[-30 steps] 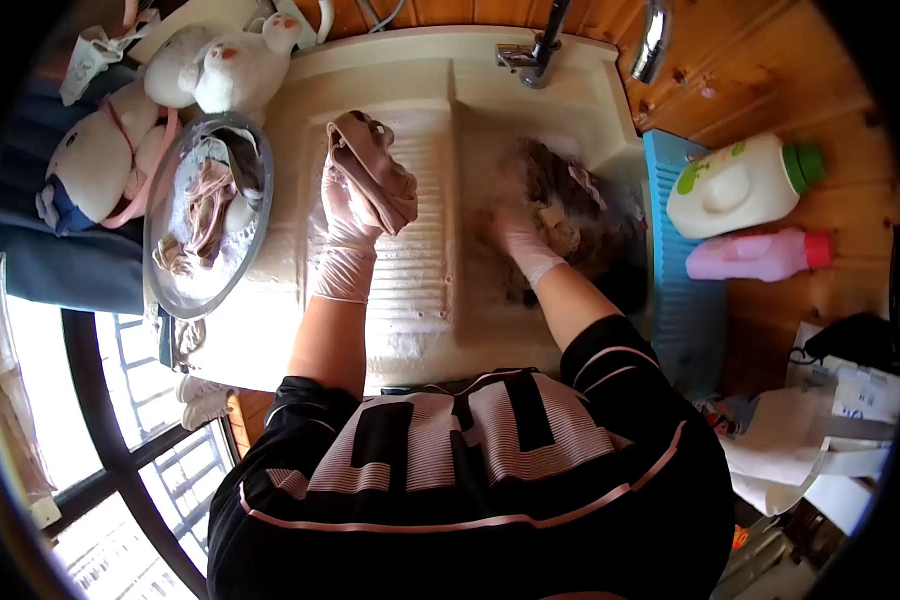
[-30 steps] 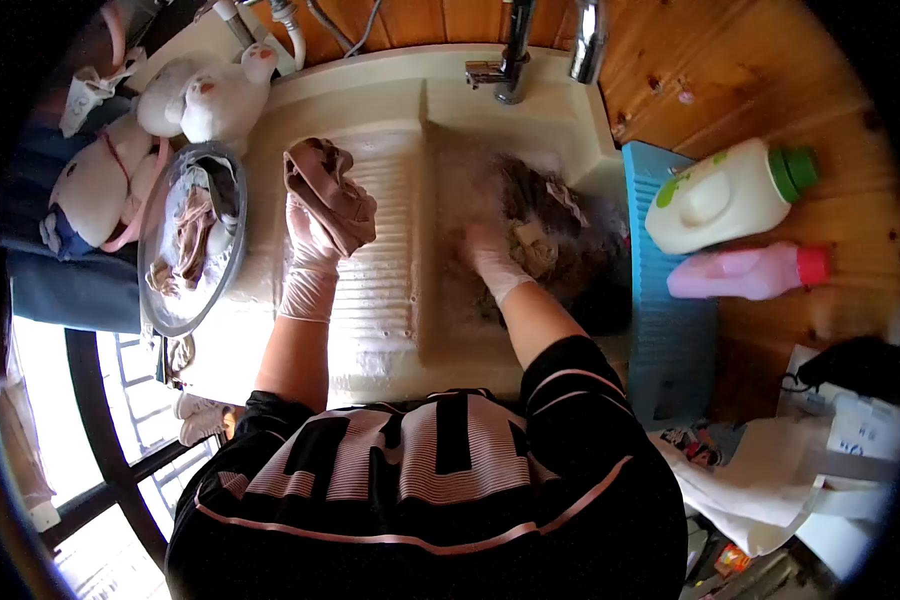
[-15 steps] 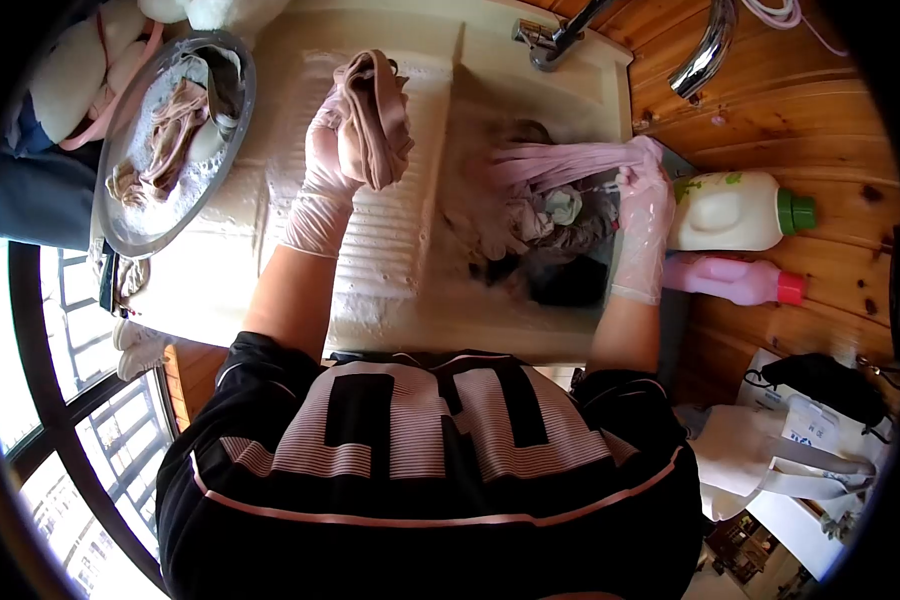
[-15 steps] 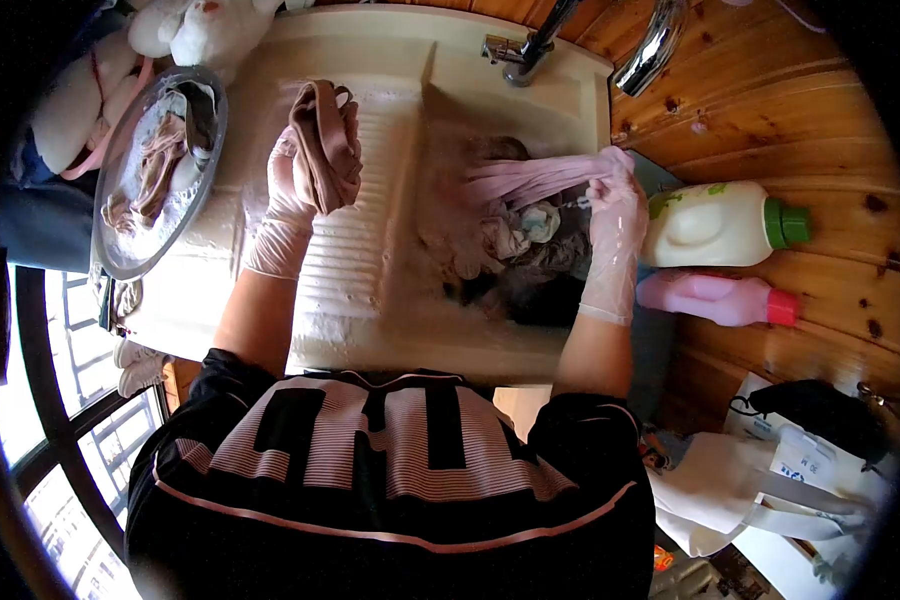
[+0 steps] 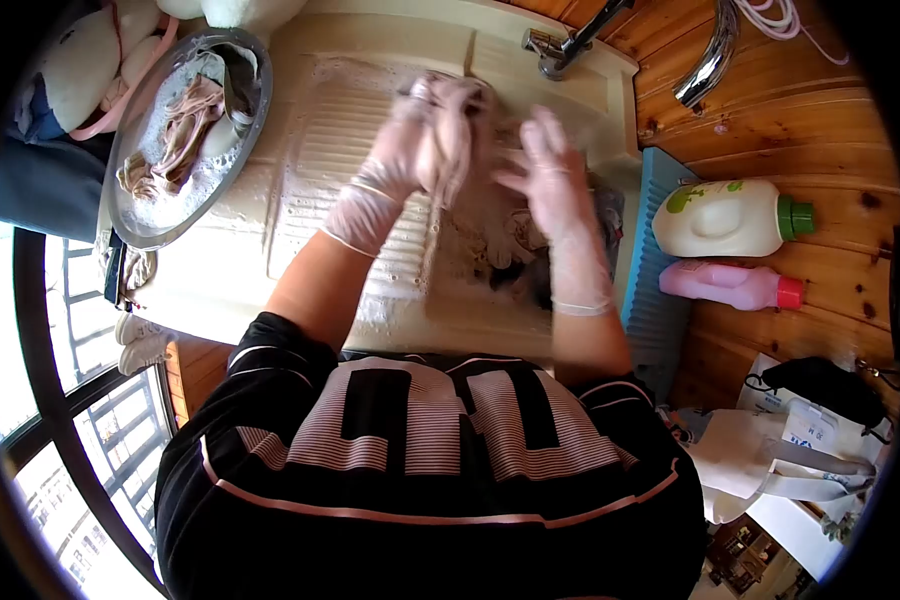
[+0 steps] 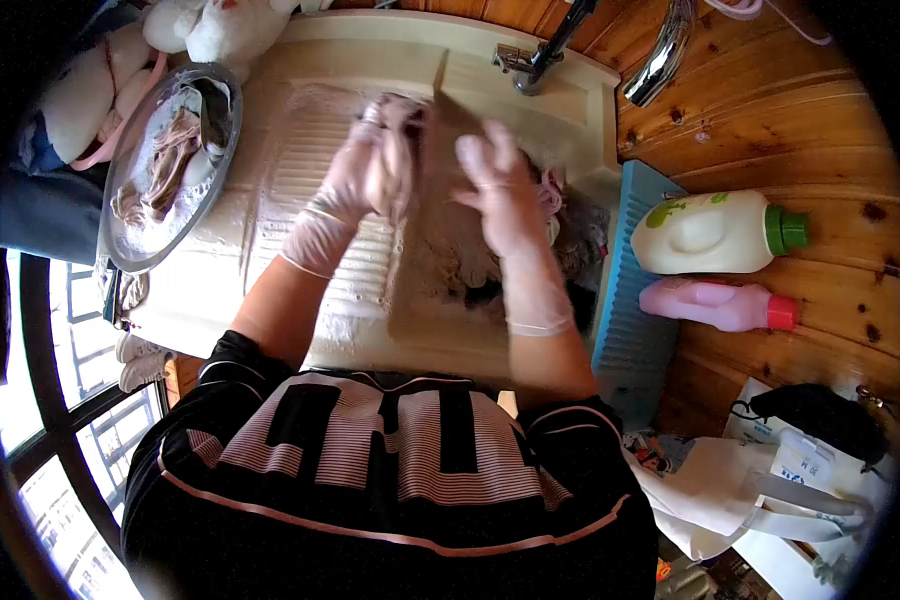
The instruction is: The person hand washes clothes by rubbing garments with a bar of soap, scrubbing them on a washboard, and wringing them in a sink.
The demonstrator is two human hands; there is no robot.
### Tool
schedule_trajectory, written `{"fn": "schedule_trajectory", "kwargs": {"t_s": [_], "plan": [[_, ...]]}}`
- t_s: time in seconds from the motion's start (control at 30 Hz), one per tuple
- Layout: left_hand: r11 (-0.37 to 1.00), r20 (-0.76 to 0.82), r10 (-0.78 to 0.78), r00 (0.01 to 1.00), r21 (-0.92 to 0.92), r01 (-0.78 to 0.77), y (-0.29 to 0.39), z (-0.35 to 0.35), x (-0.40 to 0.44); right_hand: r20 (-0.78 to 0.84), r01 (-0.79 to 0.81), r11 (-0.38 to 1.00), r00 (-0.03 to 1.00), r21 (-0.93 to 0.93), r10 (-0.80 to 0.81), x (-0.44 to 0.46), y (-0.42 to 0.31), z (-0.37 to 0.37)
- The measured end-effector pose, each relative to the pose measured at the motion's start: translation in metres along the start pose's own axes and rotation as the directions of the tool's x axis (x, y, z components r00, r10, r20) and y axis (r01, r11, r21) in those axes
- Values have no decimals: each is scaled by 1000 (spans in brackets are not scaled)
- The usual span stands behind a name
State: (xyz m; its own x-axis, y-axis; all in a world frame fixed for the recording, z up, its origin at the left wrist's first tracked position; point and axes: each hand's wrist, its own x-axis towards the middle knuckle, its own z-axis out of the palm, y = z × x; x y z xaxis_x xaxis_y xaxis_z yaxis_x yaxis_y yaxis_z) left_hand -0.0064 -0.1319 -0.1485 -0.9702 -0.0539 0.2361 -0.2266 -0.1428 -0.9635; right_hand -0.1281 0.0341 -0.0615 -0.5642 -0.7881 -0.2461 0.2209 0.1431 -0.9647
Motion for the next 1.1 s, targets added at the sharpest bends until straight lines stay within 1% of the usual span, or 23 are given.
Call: {"fn": "schedule_trajectory", "kwargs": {"t_s": [0.03, 0.07, 0.1, 0.13, 0.17, 0.2, 0.23, 0.3, 0.33, 0.4, 0.43, 0.5, 0.53, 0.57, 0.6, 0.63, 0.7, 0.77, 0.8, 0.83, 0.97, 1.03, 1.1], "plan": [[1000, -45, -14, 999, 25, 15, 2, -10, 10, 205, 124, 982, 967, 142, -152, 6, -1, 20], [992, -94, -13, 995, 123, 25, 5, -19, 18, 132, 336, 931, 939, -146, -318, 12, 12, 34], [875, -121, 176, 977, 474, -99, 11, -22, 22, 129, 452, 831, 892, -326, -434, 13, 18, 39], [624, -144, 358, 922, 772, -122, -4, -27, 28, 124, 525, 689, 830, -499, -543, 14, 24, 44], [-228, 166, 493, 854, 972, -57, -19, -44, 21, 147, 562, 604, 789, -565, -596, 8, 23, 43], [-298, 362, 531, 766, 926, -231, -75, -53, 25, 179, 591, 512, 745, -624, -642, 4, 22, 42], [-244, 436, 536, 723, 900, -362, -65, -52, 24, 216, 656, 358, 627, -664, -748, 3, 23, 41], [-238, 464, 462, 756, 886, -398, -57, -60, 22, 192, 612, 249, 563, -750, -804, -8, 24, 46], [250, 340, 139, 930, 897, -365, -46, -60, 16, 217, 623, 235, 561, -746, -799, -10, 22, 47], [-66, 393, 316, 864, 917, -393, -48, -64, 14, 256, 637, 209, 557, -742, -790, -13, 16, 46], [-223, 424, 374, 825, 904, -364, -54, -65, 16, 243, 623, 221, 570, -750, -785, -12, 19, 46], [-595, 506, 397, 766, 777, -205, -62, -64, 17, 214, 593, 242, 593, -768, -776, -4, 26, 43], [-785, 554, 365, 748, 615, -73, -66, -62, 17, 189, 578, 250, 592, -777, -783, -3, 24, 44], [-926, 606, 300, 736, 371, 72, -70, -61, 16, 189, 596, 256, 581, -761, -792, 0, 23, 44], [-975, 632, 217, 744, 105, 196, -74, -59, 16, 187, 613, 264, 572, -745, -799, 2, 23, 44], [-953, 637, 143, 758, -118, 279, -76, -57, 18, 183, 630, 273, 562, -727, -807, 2, 21, 46], [-840, 596, 38, 802, -415, 349, -77, -55, 24, 166, 611, 279, 569, -741, -806, 2, 16, 46], [-725, 539, -45, 841, -597, 343, -73, -56, 28, 162, 618, 306, 583, -724, -796, 10, 15, 45], [-660, 503, -90, 860, -677, 327, -65, -57, 29, 144, 568, 346, 647, -747, -749, 11, 14, 45], [-586, 463, -131, 877, -749, 308, -55, -57, 29, 156, 560, 344, 661, -754, -734, 11, 14, 45], [-233, 275, -246, 929, -948, 219, -22, -59, 28, 211, 542, 310, 697, -781, -685, 10, 17, 38], [-254, 275, -171, 946, -940, 227, -41, -66, 28, 231, 536, 312, 720, -785, -654, 6, 22, 37], [-252, 276, -37, 960, -933, 258, -49, -75, 22, 237, 517, 339, 759, -786, -607, 0, 28, 34]]}}
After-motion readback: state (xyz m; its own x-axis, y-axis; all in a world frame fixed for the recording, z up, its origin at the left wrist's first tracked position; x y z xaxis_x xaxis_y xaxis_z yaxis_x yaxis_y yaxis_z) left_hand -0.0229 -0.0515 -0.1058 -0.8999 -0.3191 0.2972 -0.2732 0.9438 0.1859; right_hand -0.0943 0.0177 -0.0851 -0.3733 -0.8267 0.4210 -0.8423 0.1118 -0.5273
